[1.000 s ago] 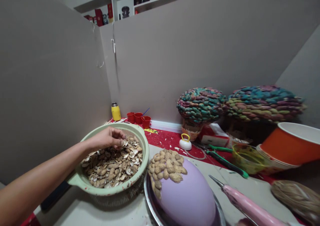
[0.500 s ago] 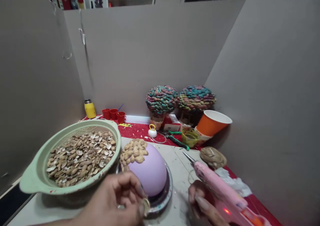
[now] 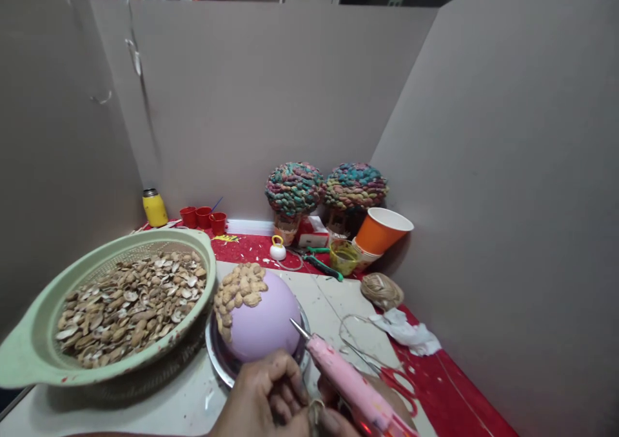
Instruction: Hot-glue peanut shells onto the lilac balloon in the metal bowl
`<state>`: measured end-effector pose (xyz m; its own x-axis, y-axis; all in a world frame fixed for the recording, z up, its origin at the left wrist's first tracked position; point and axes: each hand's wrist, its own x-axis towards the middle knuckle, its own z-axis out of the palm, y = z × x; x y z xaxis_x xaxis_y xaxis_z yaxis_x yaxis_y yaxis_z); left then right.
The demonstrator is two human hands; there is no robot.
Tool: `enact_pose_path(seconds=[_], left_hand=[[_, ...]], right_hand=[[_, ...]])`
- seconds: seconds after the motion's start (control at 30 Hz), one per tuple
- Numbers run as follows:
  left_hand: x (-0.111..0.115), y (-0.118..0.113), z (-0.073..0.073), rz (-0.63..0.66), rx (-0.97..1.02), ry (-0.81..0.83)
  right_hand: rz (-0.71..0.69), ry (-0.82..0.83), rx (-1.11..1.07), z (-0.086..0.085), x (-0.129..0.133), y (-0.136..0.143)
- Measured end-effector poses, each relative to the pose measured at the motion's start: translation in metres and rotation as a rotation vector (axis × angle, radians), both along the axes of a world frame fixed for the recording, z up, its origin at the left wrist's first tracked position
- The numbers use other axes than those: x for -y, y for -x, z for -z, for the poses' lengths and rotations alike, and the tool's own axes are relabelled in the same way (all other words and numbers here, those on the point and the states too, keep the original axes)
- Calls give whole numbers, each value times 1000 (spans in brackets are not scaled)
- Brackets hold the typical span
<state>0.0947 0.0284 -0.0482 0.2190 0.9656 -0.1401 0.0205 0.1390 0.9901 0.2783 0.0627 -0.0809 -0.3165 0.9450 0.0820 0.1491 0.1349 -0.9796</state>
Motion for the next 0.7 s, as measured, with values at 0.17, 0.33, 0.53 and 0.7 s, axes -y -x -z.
enact_pose_path(seconds=[0.17,0.33,0.53,0.7], left_hand=[[8,6,1,81,94,-4],[9,15,-2,63,242,95],[11,3,0,199,334,233],[12,0,11,257,363,306]], right_hand=[[-17,30,-17,-14,18,4],[-100,103,-45,-20,19,-2],[-95,19,-51,-32,20,4],[-92,-56,34,-45,24,7]])
